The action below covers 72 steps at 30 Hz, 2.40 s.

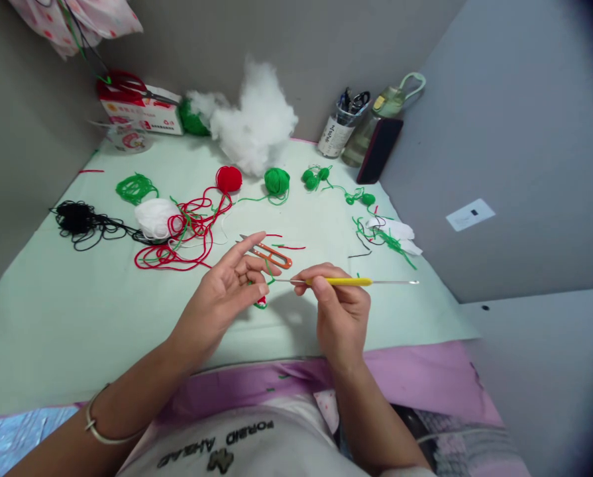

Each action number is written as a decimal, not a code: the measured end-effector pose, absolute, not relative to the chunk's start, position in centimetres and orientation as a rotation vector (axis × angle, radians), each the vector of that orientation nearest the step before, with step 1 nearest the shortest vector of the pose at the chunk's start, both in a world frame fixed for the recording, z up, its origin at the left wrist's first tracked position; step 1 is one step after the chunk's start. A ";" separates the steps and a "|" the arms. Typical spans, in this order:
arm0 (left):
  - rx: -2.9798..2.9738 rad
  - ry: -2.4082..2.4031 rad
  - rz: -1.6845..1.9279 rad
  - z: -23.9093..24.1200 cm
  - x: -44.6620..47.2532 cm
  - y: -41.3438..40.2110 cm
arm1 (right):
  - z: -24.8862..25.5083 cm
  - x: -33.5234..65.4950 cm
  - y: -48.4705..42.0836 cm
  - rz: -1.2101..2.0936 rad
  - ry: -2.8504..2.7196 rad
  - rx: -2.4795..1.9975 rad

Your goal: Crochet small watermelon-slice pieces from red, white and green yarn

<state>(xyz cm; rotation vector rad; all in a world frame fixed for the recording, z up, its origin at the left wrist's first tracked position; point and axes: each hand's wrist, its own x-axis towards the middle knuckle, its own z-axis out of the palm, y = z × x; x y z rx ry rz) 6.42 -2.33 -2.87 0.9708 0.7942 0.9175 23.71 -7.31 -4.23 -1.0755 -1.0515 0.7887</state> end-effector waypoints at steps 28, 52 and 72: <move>1.009 0.815 0.906 -3.7 7.0 -2.7 | -4.5 22.2 -6.7 0.668 -1.169 -0.981; 0.642 0.729 0.947 -3.5 8.3 -3.2 | -5.2 22.0 -7.2 0.140 -1.554 -1.032; 0.922 0.779 0.998 -2.7 7.4 -2.6 | -4.2 22.1 -7.4 0.436 -1.372 -1.001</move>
